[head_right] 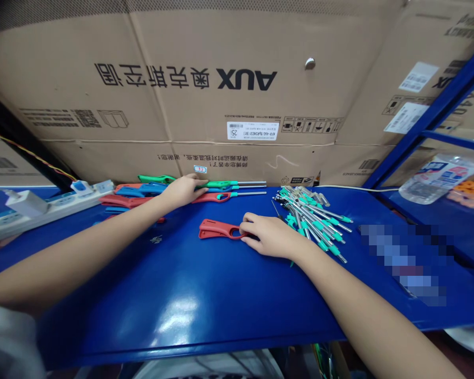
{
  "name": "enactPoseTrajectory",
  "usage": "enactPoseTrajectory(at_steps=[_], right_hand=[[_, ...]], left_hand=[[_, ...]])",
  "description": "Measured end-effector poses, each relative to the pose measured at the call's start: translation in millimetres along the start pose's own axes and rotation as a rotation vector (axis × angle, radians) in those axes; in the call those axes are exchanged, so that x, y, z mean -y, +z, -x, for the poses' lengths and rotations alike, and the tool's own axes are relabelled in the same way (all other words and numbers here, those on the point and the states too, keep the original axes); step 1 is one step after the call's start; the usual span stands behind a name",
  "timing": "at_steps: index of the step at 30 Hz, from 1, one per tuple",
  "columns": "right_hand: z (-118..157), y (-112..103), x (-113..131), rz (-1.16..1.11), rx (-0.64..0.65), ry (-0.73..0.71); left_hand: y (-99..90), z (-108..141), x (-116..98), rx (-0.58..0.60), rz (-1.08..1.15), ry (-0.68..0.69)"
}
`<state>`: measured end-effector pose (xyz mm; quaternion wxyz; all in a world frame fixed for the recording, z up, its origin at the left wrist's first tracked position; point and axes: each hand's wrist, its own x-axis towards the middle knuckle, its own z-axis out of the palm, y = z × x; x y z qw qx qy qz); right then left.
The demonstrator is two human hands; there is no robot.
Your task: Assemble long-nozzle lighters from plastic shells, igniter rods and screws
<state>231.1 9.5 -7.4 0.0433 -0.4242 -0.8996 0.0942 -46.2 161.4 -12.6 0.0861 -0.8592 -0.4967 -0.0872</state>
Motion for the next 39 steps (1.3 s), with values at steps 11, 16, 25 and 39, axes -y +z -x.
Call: enactPoseTrajectory(at_steps=[11,16,25,39], right_hand=[[0.8,0.1,0.7,-0.002,-0.008,-0.005],[0.5,0.1,0.8,0.001,-0.005,-0.008],[1.1,-0.5,1.5,0.001,-0.006,-0.002],[1.0,0.7,-4.1,0.046,-0.066,-0.028]], left_hand=[[4.5,18.8,-20.5,-0.034,-0.055,0.203],[8.6,16.1,-20.4,-0.034,-0.067,0.209],[8.6,13.9,-17.1,-0.074,-0.017,0.222],[-34.1,71.7,-49.7,-0.019,0.355,0.36]])
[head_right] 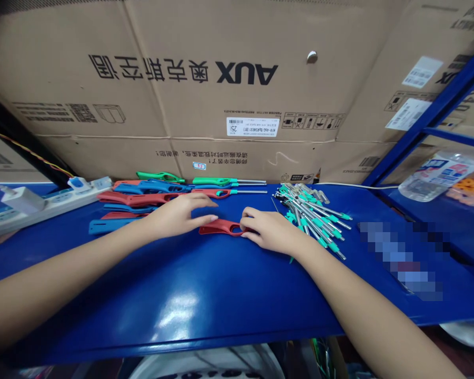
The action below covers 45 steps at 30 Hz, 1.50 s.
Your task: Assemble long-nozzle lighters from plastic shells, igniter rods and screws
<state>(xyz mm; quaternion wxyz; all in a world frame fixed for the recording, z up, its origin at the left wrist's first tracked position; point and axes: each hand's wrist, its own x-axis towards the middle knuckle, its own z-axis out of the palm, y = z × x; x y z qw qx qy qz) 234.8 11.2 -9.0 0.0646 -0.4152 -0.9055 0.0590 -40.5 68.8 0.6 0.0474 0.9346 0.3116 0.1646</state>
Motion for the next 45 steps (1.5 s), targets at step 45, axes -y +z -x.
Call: enactPoseTrajectory(at_steps=[45], right_hand=[[23.5,-32.7,-70.0,0.225,-0.019,0.978]], left_hand=[[35.1,60.4,-17.7,0.001,0.092,0.052]])
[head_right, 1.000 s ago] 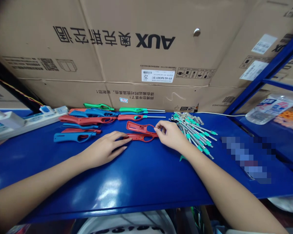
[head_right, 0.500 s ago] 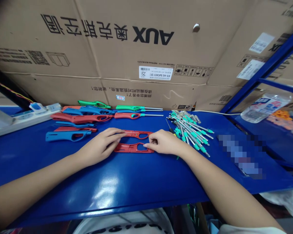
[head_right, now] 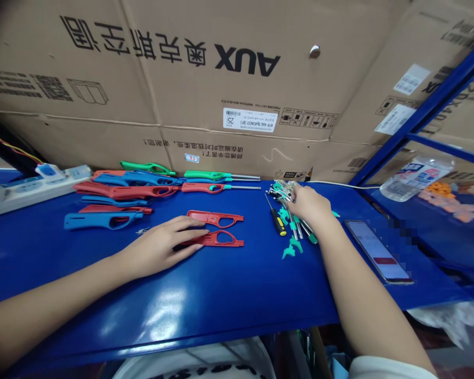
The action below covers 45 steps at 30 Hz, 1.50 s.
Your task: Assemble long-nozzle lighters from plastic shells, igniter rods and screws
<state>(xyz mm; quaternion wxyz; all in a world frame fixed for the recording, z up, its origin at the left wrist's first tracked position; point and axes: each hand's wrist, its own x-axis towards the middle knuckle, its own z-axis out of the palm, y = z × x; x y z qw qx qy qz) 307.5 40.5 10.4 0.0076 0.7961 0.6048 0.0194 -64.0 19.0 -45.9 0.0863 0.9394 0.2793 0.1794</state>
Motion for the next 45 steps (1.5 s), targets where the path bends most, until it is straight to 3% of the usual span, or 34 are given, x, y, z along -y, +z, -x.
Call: enactPoseTrajectory(at_steps=[11,15,22,27,33,35,40,45], right_hand=[[-0.2,-0.7,4.3,-0.037,-0.099,-0.004],[0.3,0.4,4.2,-0.105,-0.237,-0.038],[-2.7,7.3,7.1,-0.362,-0.401,-0.189],[3.4,10.2,20.9,-0.504,-0.506,-0.393],[29.4,12.5,51.9,-0.604,-0.479,-0.69],[40.4,11.5,60.9,-0.629,-0.426,-0.791],[61.5,10.1,75.0,-0.683,-0.256,-1.008],[68.2,20.2,81.6,-0.716,-0.115,-0.984]], left_hand=[[-7.5,0.7,-0.8,0.029,-0.011,-0.01],[-6.9,1.2,-0.1,0.023,-0.014,-0.01],[-3.8,0.5,0.2,0.016,-0.036,-0.003],[-14.6,0.2,-2.2,0.055,-0.05,-0.021],[-36.0,1.8,-7.3,0.143,-0.11,-0.078],[-36.6,1.9,-8.7,0.074,-0.086,-0.105],[-20.5,1.7,-10.8,-0.228,0.179,-0.256],[-10.1,0.5,-17.3,-0.267,0.466,-0.257]])
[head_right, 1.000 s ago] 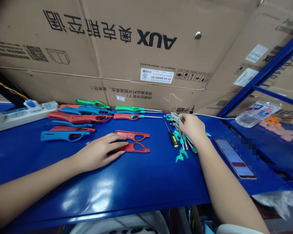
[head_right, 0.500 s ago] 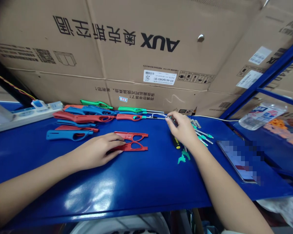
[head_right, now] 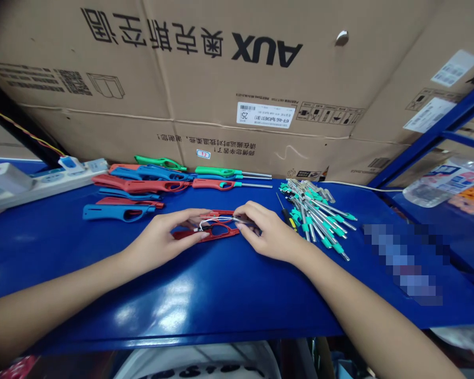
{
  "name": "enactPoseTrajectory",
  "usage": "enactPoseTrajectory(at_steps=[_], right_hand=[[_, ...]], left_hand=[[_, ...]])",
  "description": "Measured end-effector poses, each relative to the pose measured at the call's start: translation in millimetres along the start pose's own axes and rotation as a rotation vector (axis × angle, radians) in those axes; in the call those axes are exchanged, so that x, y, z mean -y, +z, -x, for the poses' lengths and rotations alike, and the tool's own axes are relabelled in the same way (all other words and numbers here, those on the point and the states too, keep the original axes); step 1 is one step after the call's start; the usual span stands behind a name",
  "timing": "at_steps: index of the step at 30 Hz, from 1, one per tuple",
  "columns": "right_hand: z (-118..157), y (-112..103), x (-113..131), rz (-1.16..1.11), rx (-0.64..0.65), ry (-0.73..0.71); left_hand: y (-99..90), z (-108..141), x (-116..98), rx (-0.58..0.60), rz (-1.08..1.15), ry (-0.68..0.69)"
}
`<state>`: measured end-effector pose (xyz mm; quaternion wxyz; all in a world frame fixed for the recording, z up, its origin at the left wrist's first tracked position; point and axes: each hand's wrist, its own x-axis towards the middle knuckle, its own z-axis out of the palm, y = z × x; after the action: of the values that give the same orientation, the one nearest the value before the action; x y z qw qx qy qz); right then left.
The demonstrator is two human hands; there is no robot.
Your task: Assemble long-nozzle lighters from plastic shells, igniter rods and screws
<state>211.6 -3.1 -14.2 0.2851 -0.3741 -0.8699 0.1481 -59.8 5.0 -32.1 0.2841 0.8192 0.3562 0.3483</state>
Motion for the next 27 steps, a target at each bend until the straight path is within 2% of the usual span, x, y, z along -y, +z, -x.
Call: enactPoseTrajectory(at_steps=[5,10,15,20,24,27], right_hand=[[1.6,5.8,-5.8,-0.009,0.003,0.092],[1.5,2.4,-9.0,0.056,0.079,0.01],[1.7,1.9,-7.4,-0.008,0.167,-0.006],[-0.5,0.3,-5.4,-0.092,0.231,-0.001],[-0.8,-1.9,-8.2,-0.101,0.215,0.102],[-0.6,-1.8,-13.2,-0.088,0.19,0.104]], left_hand=[[0.6,1.8,-5.7,-0.033,-0.058,0.037],[-3.9,3.9,-10.2,-0.105,-0.112,0.122],[-10.4,0.7,-12.0,-0.173,-0.15,0.186],[-15.0,-5.6,-5.3,-0.094,-0.188,0.141],[-15.1,-7.3,1.3,-0.012,-0.226,0.107],[-14.4,-6.2,4.1,0.043,-0.254,0.107]])
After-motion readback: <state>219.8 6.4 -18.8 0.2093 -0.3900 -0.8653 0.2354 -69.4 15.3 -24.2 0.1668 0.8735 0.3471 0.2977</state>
